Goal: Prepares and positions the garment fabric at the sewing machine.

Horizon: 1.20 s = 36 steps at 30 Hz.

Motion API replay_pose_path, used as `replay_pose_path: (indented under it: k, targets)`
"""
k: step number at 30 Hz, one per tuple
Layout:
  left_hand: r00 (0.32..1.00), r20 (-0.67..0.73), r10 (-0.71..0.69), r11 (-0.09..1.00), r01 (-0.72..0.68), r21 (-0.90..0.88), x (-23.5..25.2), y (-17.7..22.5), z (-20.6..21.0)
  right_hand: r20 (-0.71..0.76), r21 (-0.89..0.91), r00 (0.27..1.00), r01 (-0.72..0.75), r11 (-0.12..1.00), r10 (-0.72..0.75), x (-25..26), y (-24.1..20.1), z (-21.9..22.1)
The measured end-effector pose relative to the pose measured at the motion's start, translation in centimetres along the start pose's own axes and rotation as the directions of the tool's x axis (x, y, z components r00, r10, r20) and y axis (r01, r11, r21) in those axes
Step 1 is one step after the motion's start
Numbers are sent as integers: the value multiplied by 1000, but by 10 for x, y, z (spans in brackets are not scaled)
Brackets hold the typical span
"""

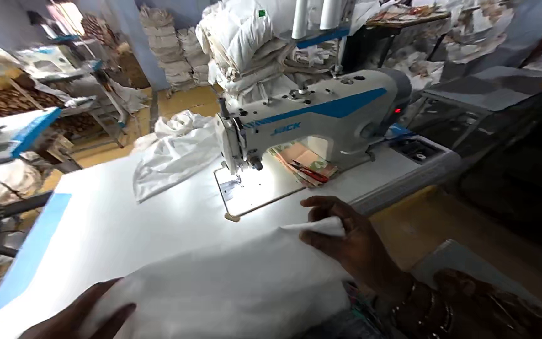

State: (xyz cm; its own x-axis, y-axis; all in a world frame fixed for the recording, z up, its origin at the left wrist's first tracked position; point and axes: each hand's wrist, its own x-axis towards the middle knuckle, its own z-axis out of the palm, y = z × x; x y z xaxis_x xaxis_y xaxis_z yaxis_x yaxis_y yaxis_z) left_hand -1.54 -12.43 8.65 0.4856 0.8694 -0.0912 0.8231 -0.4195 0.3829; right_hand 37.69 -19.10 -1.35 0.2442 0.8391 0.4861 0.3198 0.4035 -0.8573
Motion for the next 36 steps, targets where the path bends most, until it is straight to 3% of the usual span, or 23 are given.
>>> replay_pose_path:
  k: [1,2,4,7,10,14,16,20,23,28,32,34,36]
  targets:
    - [995,14,-99,993,98,66,14,-16,13,19,-21,999,29,999,-28,0,1,9]
    - [994,-21,-103,990,104,94,25,-21,28,48,-29,997,62,998,-60,1,1,19]
    - [989,-94,116,993,-115,16,40,-6,60,174,8,983,61,998,-61,-4,-9,34]
    - [878,-194,437,848,-474,-235,55,41,104,361,85,931,20,996,-50,-12,-17,48]
    - [799,-303,519,777,-589,-224,58,65,126,410,131,904,68,989,-117,-15,-13,55]
    - [856,-368,362,813,-483,-325,57,74,119,307,133,950,22,991,-62,-8,-15,50]
    - [884,-369,287,826,-424,-372,56,82,108,252,141,962,73,987,-107,1,-16,50]
    - [908,-363,210,737,-391,-551,63,90,99,169,143,968,161,977,-184,20,-24,56]
    - [888,-432,157,656,-421,-627,67,92,106,148,171,987,31,985,-57,22,-31,61]
    - [842,-525,121,687,-453,-568,65,90,119,150,193,983,-130,972,102,14,-24,66]
    - [867,-484,123,638,-442,-630,64,90,120,64,168,996,55,984,-66,13,-22,70]
    - [875,-473,107,608,-434,-665,63,92,119,48,70,981,183,981,-187,13,-20,71]
    - [842,-529,103,641,-463,-612,62,93,121,35,-68,956,292,954,-290,12,-18,73]
